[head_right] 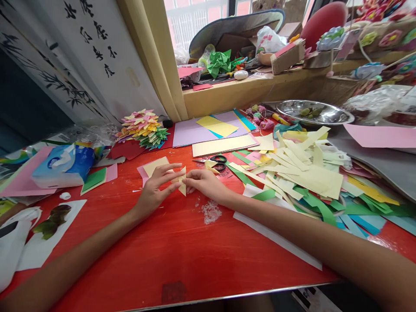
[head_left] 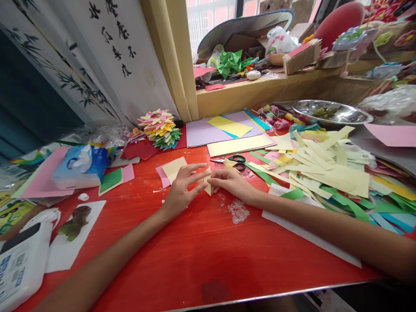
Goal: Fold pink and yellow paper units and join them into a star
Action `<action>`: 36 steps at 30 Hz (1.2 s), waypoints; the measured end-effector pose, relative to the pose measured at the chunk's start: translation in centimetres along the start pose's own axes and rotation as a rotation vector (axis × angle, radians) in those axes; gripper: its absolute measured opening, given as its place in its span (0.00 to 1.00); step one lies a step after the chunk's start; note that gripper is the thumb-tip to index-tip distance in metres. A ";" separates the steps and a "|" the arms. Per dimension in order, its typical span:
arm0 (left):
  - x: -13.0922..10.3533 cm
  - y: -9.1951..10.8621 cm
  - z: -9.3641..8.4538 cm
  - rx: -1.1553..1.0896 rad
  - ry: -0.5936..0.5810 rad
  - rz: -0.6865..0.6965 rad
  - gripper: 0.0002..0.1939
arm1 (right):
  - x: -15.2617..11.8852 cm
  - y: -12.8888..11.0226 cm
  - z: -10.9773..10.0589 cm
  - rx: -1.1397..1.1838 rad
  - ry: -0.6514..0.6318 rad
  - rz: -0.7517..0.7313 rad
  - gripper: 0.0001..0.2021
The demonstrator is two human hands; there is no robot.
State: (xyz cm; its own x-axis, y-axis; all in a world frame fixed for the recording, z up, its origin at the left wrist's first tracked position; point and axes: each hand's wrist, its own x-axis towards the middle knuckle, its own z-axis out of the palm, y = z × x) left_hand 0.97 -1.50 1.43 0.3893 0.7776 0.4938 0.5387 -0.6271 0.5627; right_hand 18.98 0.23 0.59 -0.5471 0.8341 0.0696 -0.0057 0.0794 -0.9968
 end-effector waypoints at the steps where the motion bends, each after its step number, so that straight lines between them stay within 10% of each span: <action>1: 0.0 -0.1 0.0 0.037 -0.027 0.043 0.15 | 0.0 -0.1 0.0 0.042 0.004 0.010 0.10; 17: -0.1 0.0 0.2 0.080 -0.023 0.097 0.18 | -0.2 -0.2 -0.2 0.060 -0.013 -0.067 0.11; 36: 0.0 0.3 0.2 -0.244 0.037 -0.290 0.09 | -0.3 0.3 0.3 -0.314 -0.038 -0.090 0.10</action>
State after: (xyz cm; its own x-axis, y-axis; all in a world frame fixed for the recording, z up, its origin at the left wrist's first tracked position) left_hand 1.32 -1.71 1.47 0.2173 0.9250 0.3117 0.4273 -0.3773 0.8216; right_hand 18.91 -0.18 0.22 -0.5871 0.7956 0.1494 0.1999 0.3213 -0.9256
